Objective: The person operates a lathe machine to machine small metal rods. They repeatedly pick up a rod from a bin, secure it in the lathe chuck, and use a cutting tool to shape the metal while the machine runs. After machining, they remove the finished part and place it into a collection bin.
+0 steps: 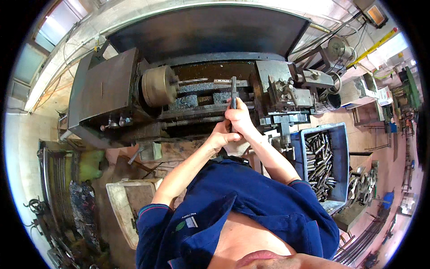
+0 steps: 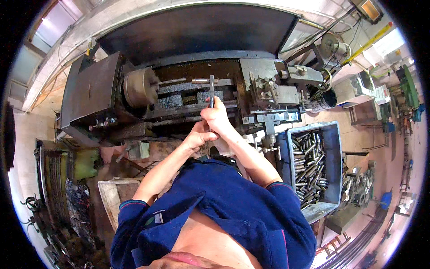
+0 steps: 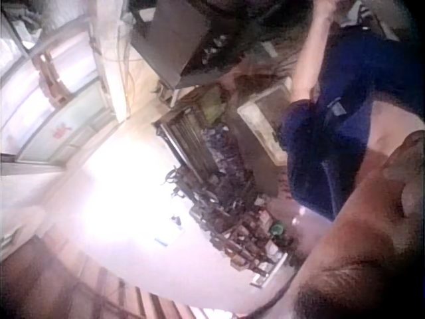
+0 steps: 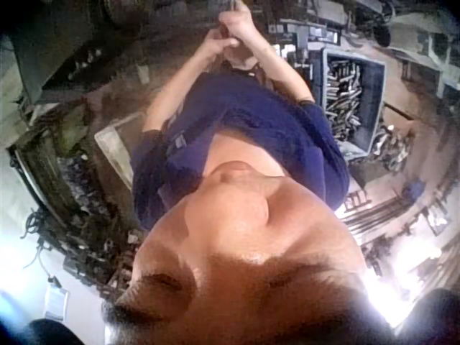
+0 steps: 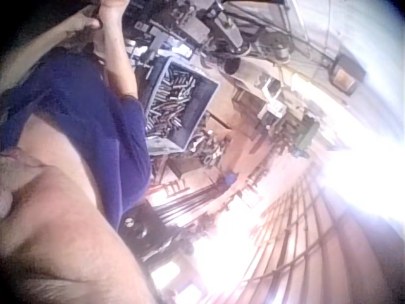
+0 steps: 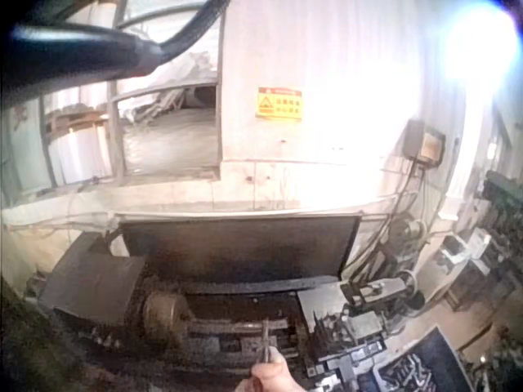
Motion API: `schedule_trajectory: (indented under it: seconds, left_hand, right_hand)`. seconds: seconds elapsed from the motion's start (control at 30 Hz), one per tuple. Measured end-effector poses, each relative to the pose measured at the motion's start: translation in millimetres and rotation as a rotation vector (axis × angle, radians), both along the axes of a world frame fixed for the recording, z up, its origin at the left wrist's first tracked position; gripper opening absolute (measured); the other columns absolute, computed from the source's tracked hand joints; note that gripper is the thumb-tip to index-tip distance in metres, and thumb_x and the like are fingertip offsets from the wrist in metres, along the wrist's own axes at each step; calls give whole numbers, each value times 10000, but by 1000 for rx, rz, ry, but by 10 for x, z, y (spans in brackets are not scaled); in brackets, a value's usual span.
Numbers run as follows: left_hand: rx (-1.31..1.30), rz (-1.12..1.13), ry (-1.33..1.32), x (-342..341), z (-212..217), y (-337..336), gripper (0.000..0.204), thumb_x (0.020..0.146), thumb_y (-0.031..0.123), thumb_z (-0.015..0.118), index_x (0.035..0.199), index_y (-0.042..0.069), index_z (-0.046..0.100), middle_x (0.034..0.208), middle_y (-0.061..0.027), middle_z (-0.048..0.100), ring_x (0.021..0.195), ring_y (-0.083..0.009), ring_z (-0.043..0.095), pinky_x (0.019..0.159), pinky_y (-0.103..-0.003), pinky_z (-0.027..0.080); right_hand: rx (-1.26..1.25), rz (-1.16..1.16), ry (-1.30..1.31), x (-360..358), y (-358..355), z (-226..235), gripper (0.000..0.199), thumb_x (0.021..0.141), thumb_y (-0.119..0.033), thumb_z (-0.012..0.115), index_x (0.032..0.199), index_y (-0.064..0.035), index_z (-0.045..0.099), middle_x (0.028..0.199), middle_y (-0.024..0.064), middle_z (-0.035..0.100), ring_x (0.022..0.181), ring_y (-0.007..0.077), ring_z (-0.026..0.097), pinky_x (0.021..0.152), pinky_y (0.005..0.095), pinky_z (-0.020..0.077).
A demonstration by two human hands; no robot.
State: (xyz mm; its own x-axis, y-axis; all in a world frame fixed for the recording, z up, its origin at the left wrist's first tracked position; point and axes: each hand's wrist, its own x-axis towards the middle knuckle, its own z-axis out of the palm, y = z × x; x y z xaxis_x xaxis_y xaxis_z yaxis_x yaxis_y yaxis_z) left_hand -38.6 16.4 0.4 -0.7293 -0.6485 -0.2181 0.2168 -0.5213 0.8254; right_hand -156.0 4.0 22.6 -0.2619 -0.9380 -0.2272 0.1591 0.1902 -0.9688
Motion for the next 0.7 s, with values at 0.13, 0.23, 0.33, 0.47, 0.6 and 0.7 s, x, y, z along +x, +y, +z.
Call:
schedule_trajectory:
  seconds: [0.13,0.23,0.33,0.47,0.6,0.7]
  left_hand:
    - [30,5,2,-45,84,-113,757,536,214,806,1144,-48,438,1043,-92,549,955,-169,542,858,-286,431]
    - [1,22,45,-8,128,-129,705,555,199,792,1120,-49,450,1020,-85,553,938,-161,542,844,-278,430]
    - [13,40,56,113,134,-149,646,574,178,774,1098,-47,470,981,-73,560,918,-154,540,828,-268,427]
    - [8,109,40,330,61,-172,567,592,152,754,1064,-27,495,904,-43,567,819,-132,549,726,-251,449]
    - [1,108,-4,630,-17,-275,529,601,119,746,1046,-24,499,886,-40,577,774,-116,564,651,-237,468]
    - [16,74,33,605,-35,-265,545,603,116,746,1058,-40,489,938,-61,569,825,-140,565,717,-256,468]
  right_hand:
    - [-10,23,63,-44,-159,59,280,630,-14,541,906,-23,494,709,2,461,620,90,421,535,239,352]
    - [72,53,99,1,-190,206,297,596,-79,562,869,-5,473,725,58,485,677,132,456,585,271,394]
    - [93,83,172,103,-245,155,293,597,-84,564,866,-9,476,722,62,483,679,148,464,594,280,403]
    - [160,106,194,385,-333,278,305,595,-104,575,865,1,482,733,88,511,690,170,489,610,298,421]
    - [130,150,228,686,-438,209,363,583,-141,591,895,16,494,772,141,544,769,213,516,692,330,432]
    - [136,108,98,651,-364,270,307,604,-96,567,883,7,492,724,88,517,671,166,492,573,309,422]
